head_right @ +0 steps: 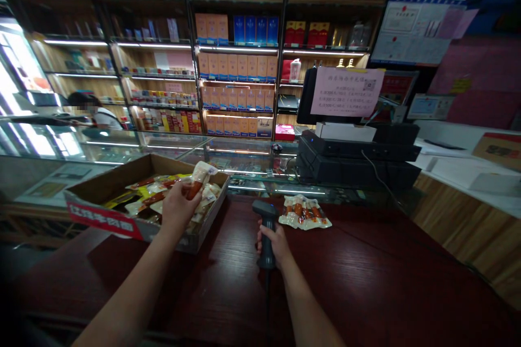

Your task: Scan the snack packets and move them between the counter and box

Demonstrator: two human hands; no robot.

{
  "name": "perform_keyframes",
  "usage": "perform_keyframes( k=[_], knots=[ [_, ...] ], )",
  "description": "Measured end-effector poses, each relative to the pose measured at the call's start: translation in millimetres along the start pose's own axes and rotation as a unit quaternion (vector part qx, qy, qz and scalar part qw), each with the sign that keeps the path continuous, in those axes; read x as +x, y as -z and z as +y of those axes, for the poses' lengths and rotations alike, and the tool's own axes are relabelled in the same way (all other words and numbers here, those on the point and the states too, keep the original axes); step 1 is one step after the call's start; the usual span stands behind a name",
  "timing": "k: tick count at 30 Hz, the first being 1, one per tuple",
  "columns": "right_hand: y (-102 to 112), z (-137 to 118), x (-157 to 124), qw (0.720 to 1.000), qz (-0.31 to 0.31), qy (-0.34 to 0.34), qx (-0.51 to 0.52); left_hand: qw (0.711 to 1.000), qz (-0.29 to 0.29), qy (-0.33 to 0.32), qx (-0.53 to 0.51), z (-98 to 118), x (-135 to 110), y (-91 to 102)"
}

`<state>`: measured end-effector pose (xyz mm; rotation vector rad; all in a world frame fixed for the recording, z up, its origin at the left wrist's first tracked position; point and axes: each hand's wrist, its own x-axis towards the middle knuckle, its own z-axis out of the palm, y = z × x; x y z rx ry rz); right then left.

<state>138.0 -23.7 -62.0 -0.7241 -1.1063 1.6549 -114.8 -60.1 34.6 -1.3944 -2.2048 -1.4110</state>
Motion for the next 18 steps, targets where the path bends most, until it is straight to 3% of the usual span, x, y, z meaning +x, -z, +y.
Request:
perform_keyframes(
  k=[3,5,7,9,12,18],
  knots=[
    [0,-2,-1,1.000,0.001,0.006,0.009,0.978,-0.018,0.020,-0.205,16,-24,-21.8],
    [0,-3,-2,1.000,0.008,0.009,0.022,0.936,-0.079,0.053,-0.340,23,-45,-45.1],
    [0,-5,-4,0.999,0.017,0.014,0.034,0.902,-0.148,0.090,-0.395,23,-64,-70.7],
    [0,-7,-5,0.999,0.020,0.021,0.042,0.904,-0.174,0.117,-0.372,14,-76,-93.5],
    [0,-8,-6,0.999,0.017,0.025,0.044,0.932,-0.157,0.116,-0.304,-8,-81,-114.8],
    [-3,-5,-6,1.000,-0.015,0.008,0.016,0.943,-0.153,0.149,-0.255,-26,-75,-119.1]
  ],
)
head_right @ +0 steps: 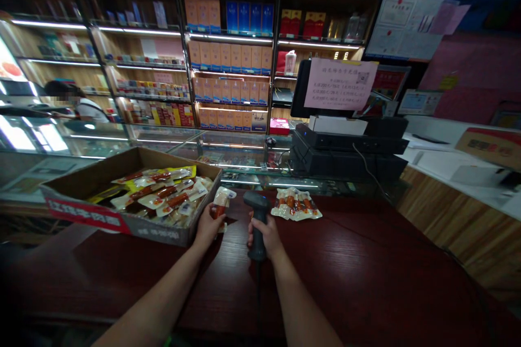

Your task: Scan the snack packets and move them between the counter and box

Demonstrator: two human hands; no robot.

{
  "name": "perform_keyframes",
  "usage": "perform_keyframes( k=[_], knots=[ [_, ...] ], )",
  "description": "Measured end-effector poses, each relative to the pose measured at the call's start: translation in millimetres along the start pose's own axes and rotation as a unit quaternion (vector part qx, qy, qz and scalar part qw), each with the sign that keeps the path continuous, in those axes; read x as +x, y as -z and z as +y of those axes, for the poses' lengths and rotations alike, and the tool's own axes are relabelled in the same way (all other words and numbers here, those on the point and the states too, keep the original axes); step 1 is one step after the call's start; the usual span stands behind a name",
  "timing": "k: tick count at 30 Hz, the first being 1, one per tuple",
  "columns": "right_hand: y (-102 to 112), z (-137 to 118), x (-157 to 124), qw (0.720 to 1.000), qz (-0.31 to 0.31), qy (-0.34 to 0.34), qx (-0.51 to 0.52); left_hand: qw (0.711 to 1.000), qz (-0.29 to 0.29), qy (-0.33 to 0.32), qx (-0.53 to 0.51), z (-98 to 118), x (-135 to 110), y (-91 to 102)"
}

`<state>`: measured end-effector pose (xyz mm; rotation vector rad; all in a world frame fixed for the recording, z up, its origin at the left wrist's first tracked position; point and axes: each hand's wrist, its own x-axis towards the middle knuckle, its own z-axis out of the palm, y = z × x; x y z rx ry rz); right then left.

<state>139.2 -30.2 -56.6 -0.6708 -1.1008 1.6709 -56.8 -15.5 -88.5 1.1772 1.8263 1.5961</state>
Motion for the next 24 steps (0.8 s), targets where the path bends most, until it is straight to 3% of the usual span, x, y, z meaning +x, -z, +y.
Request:
perform_keyframes(
  k=[6,24],
  knots=[
    [-3,3,-2,0.999,-0.028,-0.015,-0.042,0.999,0.018,-0.017,0.027,0,-4,-2.5],
    [-2,12,7,0.999,-0.025,-0.011,-0.036,0.998,-0.012,-0.067,-0.018,-5,-5,-1.4]
  ],
)
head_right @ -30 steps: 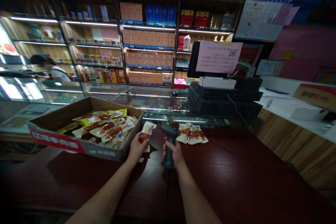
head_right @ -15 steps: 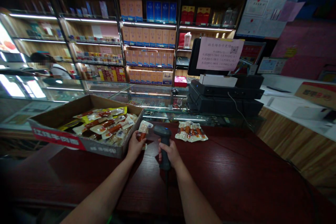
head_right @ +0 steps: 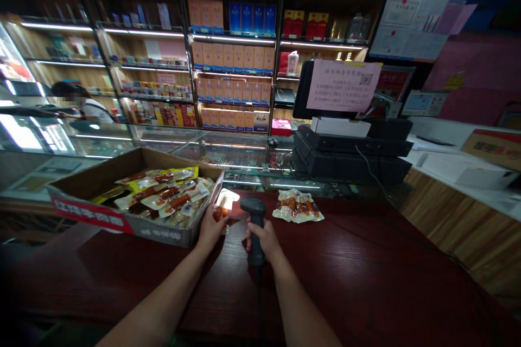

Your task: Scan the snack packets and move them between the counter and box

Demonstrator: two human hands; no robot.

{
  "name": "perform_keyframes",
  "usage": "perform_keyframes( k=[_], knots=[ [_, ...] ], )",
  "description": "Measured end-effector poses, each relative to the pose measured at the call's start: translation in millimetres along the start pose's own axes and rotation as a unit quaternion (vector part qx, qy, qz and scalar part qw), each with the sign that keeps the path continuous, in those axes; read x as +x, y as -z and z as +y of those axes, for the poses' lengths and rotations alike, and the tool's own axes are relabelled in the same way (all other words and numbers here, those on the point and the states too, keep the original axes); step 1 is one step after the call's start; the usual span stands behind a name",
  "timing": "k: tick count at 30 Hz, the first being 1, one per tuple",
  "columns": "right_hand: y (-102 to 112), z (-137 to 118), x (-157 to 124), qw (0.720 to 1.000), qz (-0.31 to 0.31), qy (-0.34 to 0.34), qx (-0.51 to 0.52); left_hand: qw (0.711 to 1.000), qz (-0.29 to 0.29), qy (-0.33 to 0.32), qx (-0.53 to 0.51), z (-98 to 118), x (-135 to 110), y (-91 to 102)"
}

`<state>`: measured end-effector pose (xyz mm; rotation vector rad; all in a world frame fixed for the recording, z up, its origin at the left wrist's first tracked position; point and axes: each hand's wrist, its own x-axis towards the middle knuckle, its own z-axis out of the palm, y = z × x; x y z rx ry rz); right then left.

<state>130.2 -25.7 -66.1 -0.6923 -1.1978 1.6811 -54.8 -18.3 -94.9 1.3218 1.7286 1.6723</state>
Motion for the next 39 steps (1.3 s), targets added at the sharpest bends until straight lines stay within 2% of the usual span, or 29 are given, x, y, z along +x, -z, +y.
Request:
perform_keyframes(
  k=[5,14,18,22,25,27,31,34,36,39],
  knots=[
    [2,-2,-1,1.000,0.004,0.001,0.006,1.000,0.009,-0.008,-0.002,-5,2,-1.6],
    [1,-3,-1,1.000,0.018,-0.003,0.016,0.999,0.025,0.022,0.038,-8,5,-2.4],
    [4,-14,-4,0.999,0.044,0.006,0.028,0.998,0.014,0.044,0.046,-1,7,-14.7],
    [18,-40,-13,0.995,0.096,0.020,0.016,0.992,-0.047,0.108,-0.043,22,9,-54.3],
    [40,-65,-27,0.990,0.138,0.035,0.001,0.976,-0.095,0.136,-0.140,43,10,-95.7],
    [58,-80,-39,0.984,0.167,0.055,-0.006,0.969,-0.115,0.139,-0.167,54,11,-123.9],
    [92,-102,-61,0.968,0.234,0.090,-0.009,0.977,-0.139,0.120,-0.113,70,11,-175.1],
    [108,-111,-74,0.960,0.263,0.091,-0.005,0.980,-0.159,0.095,-0.066,81,6,-205.7],
    [113,-114,-80,0.958,0.272,0.092,-0.003,0.982,-0.170,0.073,-0.025,89,0,-220.4],
    [116,-115,-86,0.956,0.277,0.096,-0.007,0.982,-0.179,0.011,0.063,100,-10,-232.9]
  ],
)
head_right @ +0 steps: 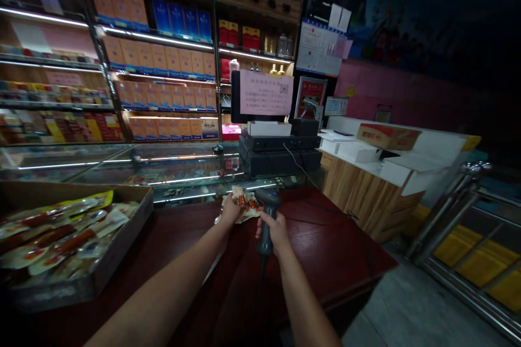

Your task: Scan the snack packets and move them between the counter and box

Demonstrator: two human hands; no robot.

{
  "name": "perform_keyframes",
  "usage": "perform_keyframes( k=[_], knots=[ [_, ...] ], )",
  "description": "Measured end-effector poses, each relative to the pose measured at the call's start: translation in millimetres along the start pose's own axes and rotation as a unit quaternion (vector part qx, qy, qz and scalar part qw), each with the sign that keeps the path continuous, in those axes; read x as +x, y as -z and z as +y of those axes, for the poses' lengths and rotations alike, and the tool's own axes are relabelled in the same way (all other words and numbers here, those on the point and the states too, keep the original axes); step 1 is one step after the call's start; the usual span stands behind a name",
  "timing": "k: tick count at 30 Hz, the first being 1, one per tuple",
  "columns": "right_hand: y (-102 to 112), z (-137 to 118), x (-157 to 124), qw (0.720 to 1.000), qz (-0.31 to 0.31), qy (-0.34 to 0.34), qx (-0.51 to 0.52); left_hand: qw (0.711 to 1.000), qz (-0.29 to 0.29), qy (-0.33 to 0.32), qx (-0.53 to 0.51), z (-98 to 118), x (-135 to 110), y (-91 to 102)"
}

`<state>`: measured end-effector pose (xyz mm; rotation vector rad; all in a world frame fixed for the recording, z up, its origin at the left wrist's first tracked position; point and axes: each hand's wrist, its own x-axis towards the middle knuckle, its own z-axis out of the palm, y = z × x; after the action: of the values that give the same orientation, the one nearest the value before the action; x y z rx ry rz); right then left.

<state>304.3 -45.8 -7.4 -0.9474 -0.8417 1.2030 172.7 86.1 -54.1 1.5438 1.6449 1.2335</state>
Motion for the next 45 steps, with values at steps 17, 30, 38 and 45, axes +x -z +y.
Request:
perform_keyframes(
  k=[17,30,38,45],
  knots=[
    [-69,49,-3,0.993,-0.106,-0.057,0.018,0.980,0.140,-0.140,-0.004,-24,-47,127.0],
    [-147,108,-19,0.961,-0.252,-0.106,0.049,0.859,0.126,0.074,0.491,-61,-55,343.7],
    [-139,115,-18,0.959,-0.264,-0.097,0.041,0.849,0.099,0.054,0.516,-67,-56,346.9],
    [-140,116,-18,0.956,-0.275,-0.091,0.041,0.878,0.144,0.046,0.455,-65,-59,348.0]
  ],
)
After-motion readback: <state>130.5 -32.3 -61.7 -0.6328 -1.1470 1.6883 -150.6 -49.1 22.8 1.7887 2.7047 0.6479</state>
